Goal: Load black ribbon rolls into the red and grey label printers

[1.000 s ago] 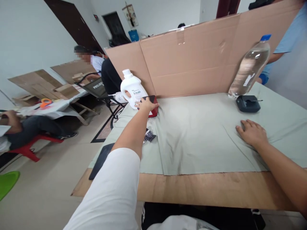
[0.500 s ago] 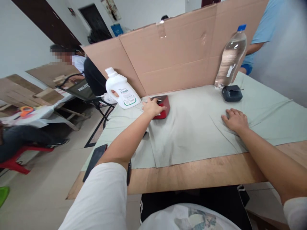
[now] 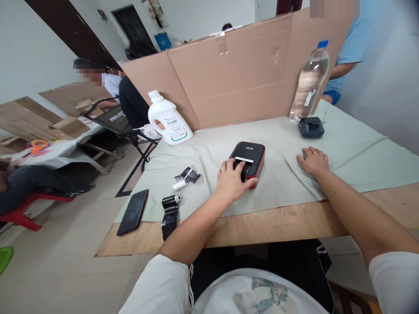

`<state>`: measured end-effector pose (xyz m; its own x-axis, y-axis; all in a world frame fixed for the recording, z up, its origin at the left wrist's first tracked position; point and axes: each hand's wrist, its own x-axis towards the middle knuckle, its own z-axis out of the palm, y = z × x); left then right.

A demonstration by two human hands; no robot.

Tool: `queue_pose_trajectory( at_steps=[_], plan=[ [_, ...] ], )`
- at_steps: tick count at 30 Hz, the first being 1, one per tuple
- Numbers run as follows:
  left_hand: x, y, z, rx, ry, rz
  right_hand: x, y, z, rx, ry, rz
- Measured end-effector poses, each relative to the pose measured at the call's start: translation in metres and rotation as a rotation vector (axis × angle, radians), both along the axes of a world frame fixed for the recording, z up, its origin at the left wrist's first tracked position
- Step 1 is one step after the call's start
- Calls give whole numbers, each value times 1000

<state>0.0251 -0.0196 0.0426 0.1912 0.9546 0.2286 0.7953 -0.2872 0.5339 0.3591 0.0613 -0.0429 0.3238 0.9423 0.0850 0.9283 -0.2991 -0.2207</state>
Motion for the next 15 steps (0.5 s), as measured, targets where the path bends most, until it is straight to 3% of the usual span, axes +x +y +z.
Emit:
queue_pose_trajectory(
  at_steps=[3, 5, 9, 12, 15],
  plan=[
    [-19, 14, -13, 78, -298, -5, -19, 0, 11, -50, 50, -50],
    [-29, 28, -28, 51, -559, 25, -43, -4, 22, -95, 162, 14],
    [-37, 47, -54, -260, -1019, 3, -108, -27, 33, 26, 538, 311],
    [-35, 46, -60, -397, -1176, -125, -150, -54, 23, 206, 721, 336],
    [-33, 38, -59, -419, -1201, -193, -170, -75, 4, 430, 784, 436]
  ],
)
